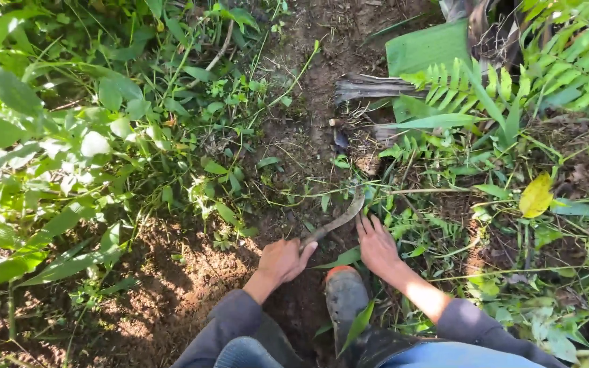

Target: Using a hand sickle and hands to remove weeds and grass from a patch of soil in an outdoor area.

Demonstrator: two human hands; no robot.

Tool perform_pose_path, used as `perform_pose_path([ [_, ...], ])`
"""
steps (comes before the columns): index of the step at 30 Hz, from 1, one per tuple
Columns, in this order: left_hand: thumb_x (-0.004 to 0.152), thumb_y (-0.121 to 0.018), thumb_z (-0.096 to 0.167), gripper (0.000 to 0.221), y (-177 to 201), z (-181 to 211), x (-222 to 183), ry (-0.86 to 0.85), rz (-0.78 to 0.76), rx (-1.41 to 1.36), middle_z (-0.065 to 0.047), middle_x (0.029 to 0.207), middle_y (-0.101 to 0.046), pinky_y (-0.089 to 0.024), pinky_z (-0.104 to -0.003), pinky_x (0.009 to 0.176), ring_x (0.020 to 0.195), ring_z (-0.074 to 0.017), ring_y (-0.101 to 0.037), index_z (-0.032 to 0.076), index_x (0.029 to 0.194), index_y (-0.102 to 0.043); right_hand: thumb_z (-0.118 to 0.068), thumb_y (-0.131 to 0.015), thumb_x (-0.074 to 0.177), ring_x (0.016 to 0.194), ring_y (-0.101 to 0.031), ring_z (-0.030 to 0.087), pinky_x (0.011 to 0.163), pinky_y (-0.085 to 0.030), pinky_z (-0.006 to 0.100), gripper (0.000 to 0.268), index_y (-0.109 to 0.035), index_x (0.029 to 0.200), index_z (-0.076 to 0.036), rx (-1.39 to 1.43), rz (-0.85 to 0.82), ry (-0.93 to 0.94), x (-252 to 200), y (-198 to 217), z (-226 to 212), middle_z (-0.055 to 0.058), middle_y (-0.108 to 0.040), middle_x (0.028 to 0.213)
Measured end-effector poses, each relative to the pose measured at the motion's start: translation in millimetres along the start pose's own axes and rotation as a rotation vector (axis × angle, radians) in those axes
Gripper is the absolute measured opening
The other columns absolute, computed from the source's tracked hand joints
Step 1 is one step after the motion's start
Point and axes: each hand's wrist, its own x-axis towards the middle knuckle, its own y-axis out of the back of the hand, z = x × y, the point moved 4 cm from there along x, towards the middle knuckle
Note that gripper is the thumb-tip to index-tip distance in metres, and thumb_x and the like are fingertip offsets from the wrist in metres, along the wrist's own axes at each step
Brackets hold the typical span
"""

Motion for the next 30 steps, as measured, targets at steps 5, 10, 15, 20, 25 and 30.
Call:
perform_pose_path([
  [5,0.100,-0.034,0.058,0.064,25,-5,-39,0.134,-0.073,0.090,-0.024,0.099,-0.075,-0.058,-0.049,0.090,0.104,-0.0401,-0.073,0.007,0.111,-0.070,-0.014,-0.053,0.096,0.140,-0.040,0.035,0.094,-0.056,0.046,0.061,-0.037,0.154,-0.003,0.068,-0.053,-0.002,-2,14,1,0.012,-0.043,0.156],
  [10,0.103,-0.024,0.065,0.063,-55,-80,-24,-0.017,0.230,0.219,0.009,0.050,-0.039,-0.029,-0.024,0.032,0.034,-0.0038,-0.032,0.015,0.099,-0.063,0.013,-0.044,0.087,0.147,-0.030,0.040,0.102,-0.057,0.047,0.076,-0.022,0.158,-0.002,0.165,-0.210,-0.058,1,43,-2,0.010,-0.017,0.169],
  [15,0.108,-0.020,0.059,0.068,-16,-43,26,-0.034,0.311,0.182,0.002,0.052,-0.050,-0.034,-0.024,0.028,0.033,-0.0081,-0.046,0.012,0.080,-0.061,0.005,-0.047,0.088,0.150,-0.024,0.038,0.102,-0.051,0.047,0.081,-0.013,0.160,0.000,0.091,-0.204,-0.035,8,15,3,0.009,-0.015,0.169],
  [20,0.104,-0.020,0.063,0.068,-37,-87,-47,0.059,0.304,0.168,0.006,0.048,-0.045,-0.033,-0.025,0.030,0.034,-0.0079,-0.041,0.014,0.084,-0.061,0.011,-0.046,0.086,0.151,-0.022,0.039,0.107,-0.049,0.050,0.081,-0.014,0.160,-0.002,0.189,-0.245,-0.041,0,31,2,0.009,-0.015,0.169],
  [25,0.104,-0.023,0.064,0.063,-38,-77,-10,0.071,0.387,0.190,0.008,0.049,-0.038,-0.027,-0.023,0.029,0.033,-0.0047,-0.034,0.018,0.078,-0.057,0.004,-0.046,0.091,0.149,-0.025,0.040,0.098,-0.056,0.050,0.074,-0.016,0.159,0.000,0.120,-0.205,-0.025,7,24,1,0.009,-0.016,0.169],
  [30,0.107,-0.019,0.060,0.069,-15,-73,-27,0.057,0.392,0.220,0.003,0.051,-0.048,-0.030,-0.023,0.028,0.034,-0.0091,-0.045,0.013,0.077,-0.058,0.005,-0.044,0.090,0.151,-0.025,0.040,0.094,-0.059,0.048,0.076,-0.014,0.160,-0.001,0.076,-0.221,-0.044,7,28,0,0.009,-0.014,0.169],
])
